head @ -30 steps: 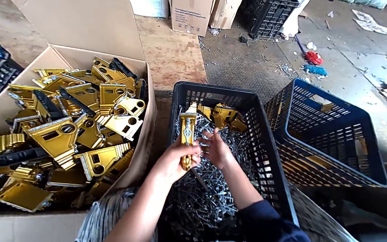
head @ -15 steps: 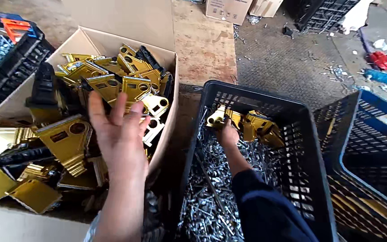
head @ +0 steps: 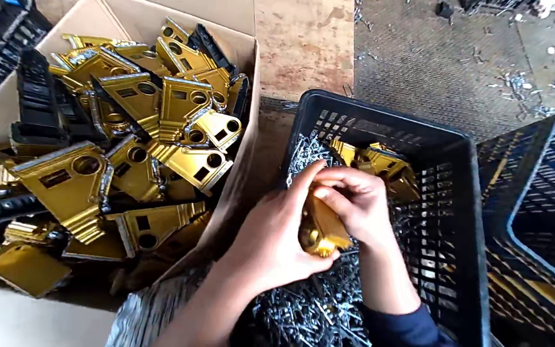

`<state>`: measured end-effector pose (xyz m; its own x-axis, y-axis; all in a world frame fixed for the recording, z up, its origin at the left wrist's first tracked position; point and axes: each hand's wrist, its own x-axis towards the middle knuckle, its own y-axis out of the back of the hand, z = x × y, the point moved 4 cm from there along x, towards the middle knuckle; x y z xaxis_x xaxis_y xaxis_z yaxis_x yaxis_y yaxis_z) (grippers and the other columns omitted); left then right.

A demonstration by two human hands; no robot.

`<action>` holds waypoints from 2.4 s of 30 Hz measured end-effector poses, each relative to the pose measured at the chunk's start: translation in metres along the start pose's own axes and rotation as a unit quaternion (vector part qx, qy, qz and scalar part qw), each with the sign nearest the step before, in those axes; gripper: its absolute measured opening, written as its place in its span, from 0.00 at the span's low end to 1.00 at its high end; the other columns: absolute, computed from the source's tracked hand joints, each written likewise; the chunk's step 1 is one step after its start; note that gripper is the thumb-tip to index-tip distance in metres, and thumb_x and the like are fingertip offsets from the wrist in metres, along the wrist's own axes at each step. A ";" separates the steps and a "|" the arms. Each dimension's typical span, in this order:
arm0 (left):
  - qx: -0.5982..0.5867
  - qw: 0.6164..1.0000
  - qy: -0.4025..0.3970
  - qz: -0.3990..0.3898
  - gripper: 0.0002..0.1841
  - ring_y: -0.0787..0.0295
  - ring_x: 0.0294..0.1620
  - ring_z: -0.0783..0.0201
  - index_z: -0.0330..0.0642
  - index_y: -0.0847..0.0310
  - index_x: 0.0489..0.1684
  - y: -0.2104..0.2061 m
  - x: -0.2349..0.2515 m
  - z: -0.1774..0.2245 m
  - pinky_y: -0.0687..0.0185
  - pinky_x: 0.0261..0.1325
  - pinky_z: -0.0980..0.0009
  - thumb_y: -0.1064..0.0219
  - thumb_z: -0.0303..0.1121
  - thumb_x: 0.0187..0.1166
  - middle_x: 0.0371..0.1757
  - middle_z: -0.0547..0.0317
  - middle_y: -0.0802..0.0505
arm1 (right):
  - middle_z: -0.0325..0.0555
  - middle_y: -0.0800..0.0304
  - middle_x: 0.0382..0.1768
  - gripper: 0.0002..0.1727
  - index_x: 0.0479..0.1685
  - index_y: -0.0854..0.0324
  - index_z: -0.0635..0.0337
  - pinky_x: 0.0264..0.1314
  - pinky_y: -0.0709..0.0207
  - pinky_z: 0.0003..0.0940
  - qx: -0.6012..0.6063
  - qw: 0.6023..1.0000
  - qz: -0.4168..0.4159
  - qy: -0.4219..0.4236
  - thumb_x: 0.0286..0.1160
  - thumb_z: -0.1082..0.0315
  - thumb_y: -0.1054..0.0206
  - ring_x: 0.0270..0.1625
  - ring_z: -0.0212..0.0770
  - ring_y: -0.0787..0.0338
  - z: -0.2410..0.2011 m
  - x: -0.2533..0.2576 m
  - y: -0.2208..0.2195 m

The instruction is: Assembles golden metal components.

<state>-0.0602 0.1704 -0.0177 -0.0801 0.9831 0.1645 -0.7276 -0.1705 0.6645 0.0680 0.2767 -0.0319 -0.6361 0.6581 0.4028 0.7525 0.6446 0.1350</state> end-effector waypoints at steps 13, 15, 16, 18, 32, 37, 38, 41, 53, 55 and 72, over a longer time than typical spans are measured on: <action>-0.550 0.800 0.238 0.034 0.30 0.10 0.43 0.66 0.48 0.34 0.77 0.015 -0.002 -0.015 0.11 0.43 0.70 0.38 0.55 0.83 0.63 0.55 0.12 | 0.47 0.05 0.36 0.12 0.52 0.08 0.62 0.43 0.12 0.38 -0.170 0.916 0.066 -0.357 0.80 0.65 0.30 0.32 0.36 0.09 0.098 -0.068 -0.012; -0.550 0.798 0.242 0.053 0.32 0.10 0.41 0.66 0.51 0.32 0.75 0.016 -0.004 -0.013 0.11 0.41 0.71 0.32 0.58 0.78 0.57 0.57 0.11 | 0.42 0.09 0.28 0.10 0.51 0.09 0.66 0.30 0.17 0.27 -0.068 0.926 0.145 -0.342 0.82 0.69 0.32 0.23 0.29 0.16 0.064 -0.071 0.008; -0.535 0.802 0.253 0.080 0.29 0.09 0.39 0.65 0.51 0.28 0.72 0.017 -0.006 -0.011 0.10 0.40 0.69 0.33 0.58 0.78 0.50 0.57 0.09 | 0.39 0.12 0.25 0.10 0.50 0.10 0.66 0.27 0.21 0.25 -0.045 0.929 0.166 -0.329 0.82 0.70 0.33 0.21 0.27 0.19 0.046 -0.072 0.017; -0.496 0.816 0.276 0.112 0.24 0.06 0.42 0.62 0.52 0.21 0.68 0.019 -0.007 -0.007 0.07 0.44 0.63 0.38 0.56 0.83 0.47 0.57 0.06 | 0.32 0.20 0.19 0.08 0.41 0.10 0.61 0.22 0.32 0.21 -0.061 0.939 0.190 -0.281 0.81 0.68 0.33 0.17 0.23 0.29 0.009 -0.074 0.035; -0.426 0.897 0.084 -0.080 0.11 0.12 0.48 0.73 0.41 0.14 0.48 -0.008 -0.037 0.030 0.16 0.57 0.71 0.40 0.36 0.89 0.43 0.62 0.09 | 0.25 0.12 0.32 0.08 0.37 0.12 0.49 0.32 0.24 0.17 -0.104 0.986 0.129 0.034 0.82 0.68 0.37 0.29 0.19 0.19 -0.101 -0.085 0.026; -0.408 0.904 0.107 -0.067 0.11 0.12 0.46 0.73 0.41 0.14 0.48 -0.005 -0.040 0.025 0.16 0.55 0.71 0.40 0.37 0.89 0.42 0.62 0.09 | 0.21 0.14 0.30 0.08 0.39 0.10 0.38 0.29 0.28 0.16 -0.025 0.982 0.181 0.041 0.84 0.53 0.33 0.26 0.18 0.23 -0.098 -0.095 0.025; -0.409 0.904 0.109 -0.069 0.11 0.12 0.48 0.72 0.41 0.14 0.49 -0.005 -0.041 0.025 0.16 0.56 0.70 0.40 0.37 0.89 0.43 0.61 0.09 | 0.21 0.14 0.30 0.08 0.39 0.10 0.38 0.30 0.28 0.16 -0.034 0.984 0.170 0.042 0.84 0.54 0.34 0.27 0.17 0.22 -0.099 -0.096 0.025; -0.413 0.903 0.092 -0.079 0.12 0.12 0.49 0.72 0.40 0.14 0.51 -0.006 -0.040 0.028 0.16 0.58 0.70 0.40 0.38 0.89 0.44 0.61 0.09 | 0.25 0.12 0.33 0.09 0.37 0.12 0.48 0.33 0.26 0.16 -0.121 0.982 0.133 0.057 0.84 0.65 0.37 0.30 0.18 0.20 -0.100 -0.093 0.020; -0.357 0.926 0.104 0.066 0.17 0.16 0.33 0.73 0.45 0.11 0.41 -0.009 -0.035 0.021 0.19 0.40 0.70 0.42 0.46 0.89 0.29 0.66 0.13 | 0.37 0.17 0.48 0.20 0.70 0.12 0.50 0.39 0.22 0.19 -0.190 0.976 0.104 -0.029 0.88 0.59 0.43 0.41 0.25 0.19 -0.078 -0.104 0.007; -0.409 0.909 0.080 0.012 0.17 0.12 0.40 0.72 0.44 0.12 0.45 -0.007 -0.036 0.026 0.14 0.48 0.70 0.46 0.43 0.91 0.36 0.64 0.09 | 0.38 0.23 0.75 0.26 0.74 0.15 0.45 0.59 0.13 0.33 -0.025 0.995 0.057 -0.071 0.84 0.45 0.38 0.67 0.34 0.17 -0.069 -0.103 0.007; -0.457 0.854 0.249 0.023 0.37 0.12 0.61 0.60 0.57 0.25 0.79 -0.003 -0.018 0.006 0.14 0.61 0.54 0.51 0.71 0.81 0.64 0.57 0.10 | 0.57 0.21 0.76 0.22 0.68 0.11 0.48 0.77 0.29 0.66 -0.434 0.769 -0.259 -0.391 0.73 0.72 0.31 0.81 0.61 0.26 0.089 -0.107 0.015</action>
<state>-0.0524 0.1531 -0.0180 -0.2372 0.9218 -0.3066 -0.9252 -0.3106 -0.2181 0.1322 0.2509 -0.1534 -0.5413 0.6516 -0.5314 -0.0230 0.6203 0.7840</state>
